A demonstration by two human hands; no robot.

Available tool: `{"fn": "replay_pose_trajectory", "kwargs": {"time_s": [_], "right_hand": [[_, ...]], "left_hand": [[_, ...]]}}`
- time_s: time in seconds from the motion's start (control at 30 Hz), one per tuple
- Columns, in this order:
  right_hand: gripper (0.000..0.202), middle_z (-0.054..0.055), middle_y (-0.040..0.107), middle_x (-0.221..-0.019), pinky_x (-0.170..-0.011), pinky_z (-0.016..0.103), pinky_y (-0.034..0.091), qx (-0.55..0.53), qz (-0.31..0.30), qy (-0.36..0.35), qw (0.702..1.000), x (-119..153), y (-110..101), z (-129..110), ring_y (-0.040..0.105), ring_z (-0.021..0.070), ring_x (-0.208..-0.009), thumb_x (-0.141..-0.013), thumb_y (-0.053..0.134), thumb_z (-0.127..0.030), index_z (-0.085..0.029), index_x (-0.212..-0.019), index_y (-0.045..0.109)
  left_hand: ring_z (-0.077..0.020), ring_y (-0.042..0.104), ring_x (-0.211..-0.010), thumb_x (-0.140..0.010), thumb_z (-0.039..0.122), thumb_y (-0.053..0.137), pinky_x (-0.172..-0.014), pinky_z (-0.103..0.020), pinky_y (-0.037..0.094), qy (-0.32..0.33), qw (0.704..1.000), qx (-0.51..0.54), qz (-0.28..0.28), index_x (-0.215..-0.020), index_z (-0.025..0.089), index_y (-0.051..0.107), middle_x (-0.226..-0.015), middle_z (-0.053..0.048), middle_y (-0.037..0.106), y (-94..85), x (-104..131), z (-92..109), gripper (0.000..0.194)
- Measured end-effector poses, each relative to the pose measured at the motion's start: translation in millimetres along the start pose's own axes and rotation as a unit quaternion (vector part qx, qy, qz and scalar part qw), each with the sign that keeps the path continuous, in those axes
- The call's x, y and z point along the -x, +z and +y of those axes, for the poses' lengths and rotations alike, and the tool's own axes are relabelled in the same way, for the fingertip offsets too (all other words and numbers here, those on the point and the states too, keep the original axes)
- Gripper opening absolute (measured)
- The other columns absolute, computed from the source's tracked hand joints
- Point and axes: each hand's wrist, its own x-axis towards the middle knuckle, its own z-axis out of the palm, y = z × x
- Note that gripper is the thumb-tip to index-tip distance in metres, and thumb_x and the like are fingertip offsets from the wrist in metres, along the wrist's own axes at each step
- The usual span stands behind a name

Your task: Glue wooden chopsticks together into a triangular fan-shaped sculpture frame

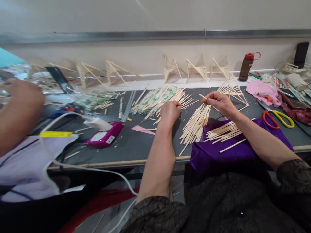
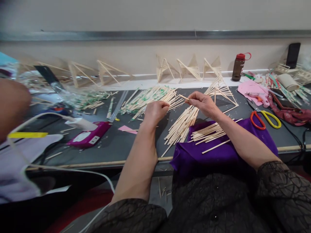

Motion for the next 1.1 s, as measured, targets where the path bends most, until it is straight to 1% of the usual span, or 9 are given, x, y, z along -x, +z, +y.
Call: {"fn": "replay_pose_trajectory", "kwargs": {"time_s": [0.1,0.23,0.33,0.47,0.57,0.67,0.9,1.0,1.1], "right_hand": [[0.016,0.002,0.07,-0.087,-0.086,0.034,0.047,0.004,-0.003,-0.001,1.0,0.5,-0.5,-1.2,0.062,0.0149,-0.086,-0.085,0.066,-0.035,-0.019,-0.086,0.068],[0.017,0.002,0.07,-0.087,-0.087,0.034,0.047,-0.006,0.0,-0.001,1.0,0.0,-1.4,0.6,0.062,0.0151,-0.086,-0.084,0.067,-0.036,-0.019,-0.087,0.067],[0.017,0.002,0.07,-0.087,-0.087,0.034,0.047,-0.005,-0.002,0.004,1.0,-0.2,-1.5,2.0,0.062,0.0149,-0.087,-0.084,0.067,-0.036,-0.019,-0.087,0.067],[0.015,0.001,0.07,-0.086,-0.088,0.033,0.048,-0.02,-0.002,0.008,1.0,-0.2,-0.9,2.8,0.063,0.0142,-0.086,-0.084,0.066,-0.035,-0.019,-0.086,0.066],[0.015,0.001,0.07,-0.086,-0.087,0.033,0.047,-0.021,-0.001,0.01,1.0,-0.1,-0.7,2.8,0.062,0.0139,-0.085,-0.084,0.066,-0.034,-0.019,-0.086,0.066],[0.016,0.001,0.07,-0.086,-0.086,0.033,0.047,-0.016,-0.001,0.006,1.0,-0.1,-0.8,2.2,0.062,0.0138,-0.085,-0.084,0.066,-0.034,-0.019,-0.086,0.067],[0.016,0.001,0.069,-0.086,-0.087,0.034,0.047,-0.012,-0.002,0.015,1.0,0.2,-0.9,0.0,0.061,0.0149,-0.086,-0.084,0.067,-0.036,-0.02,-0.086,0.068],[0.015,0.001,0.069,-0.086,-0.087,0.034,0.047,-0.011,-0.002,0.016,1.0,0.4,-0.9,-0.5,0.061,0.015,-0.086,-0.084,0.067,-0.035,-0.021,-0.086,0.068],[0.014,0.002,0.07,-0.087,-0.087,0.034,0.046,-0.01,-0.003,0.016,1.0,0.7,-1.0,-1.1,0.061,0.0149,-0.086,-0.085,0.066,-0.034,-0.02,-0.086,0.068]], "left_hand": [[-0.0271,0.071,-0.086,-0.075,0.021,0.057,-0.076,-0.031,0.049,-0.006,0.999,-0.018,-0.033,-0.09,0.019,0.082,-0.085,-0.01,0.079,3.9,-1.1,-3.3,0.029],[-0.0229,0.069,-0.075,-0.073,0.036,0.067,-0.069,-0.029,0.047,0.015,0.994,-0.021,-0.102,-0.08,0.024,0.081,-0.073,-0.005,0.077,7.4,4.3,5.2,0.02],[-0.0245,0.07,-0.078,-0.067,0.041,0.075,-0.069,-0.03,0.048,0.012,0.99,-0.036,-0.136,-0.072,0.025,0.079,-0.075,-0.006,0.077,9.1,5.3,8.6,0.017],[-0.0302,0.071,-0.088,-0.066,0.036,0.074,-0.075,-0.035,0.051,-0.026,0.99,-0.07,-0.118,-0.075,0.023,0.079,-0.088,-0.011,0.078,6.7,1.5,4.0,0.016],[-0.0304,0.071,-0.094,-0.075,0.036,0.065,-0.077,-0.034,0.051,-0.047,0.992,-0.074,-0.086,-0.088,0.022,0.079,-0.097,-0.012,0.079,0.9,0.0,-2.5,0.024],[-0.0299,0.071,-0.092,-0.08,0.03,0.056,-0.077,-0.034,0.051,-0.061,0.993,-0.076,-0.06,-0.097,0.02,0.079,-0.096,-0.012,0.079,-2.7,0.5,-7.0,0.03],[-0.0293,0.07,-0.086,-0.067,0.028,0.069,-0.074,-0.033,0.052,-0.034,0.993,-0.079,-0.085,-0.075,0.025,0.079,-0.086,-0.009,0.079,6.6,-0.7,-7.3,0.013],[-0.0314,0.07,-0.089,-0.066,0.024,0.069,-0.077,-0.035,0.053,-0.038,0.993,-0.087,-0.077,-0.075,0.022,0.078,-0.088,-0.012,0.078,7.7,-0.2,-6.8,0.013],[-0.0342,0.069,-0.094,-0.071,0.023,0.065,-0.08,-0.039,0.053,-0.039,0.993,-0.089,-0.06,-0.082,0.02,0.078,-0.095,-0.016,0.078,7.5,1.9,-3.8,0.018]]}}
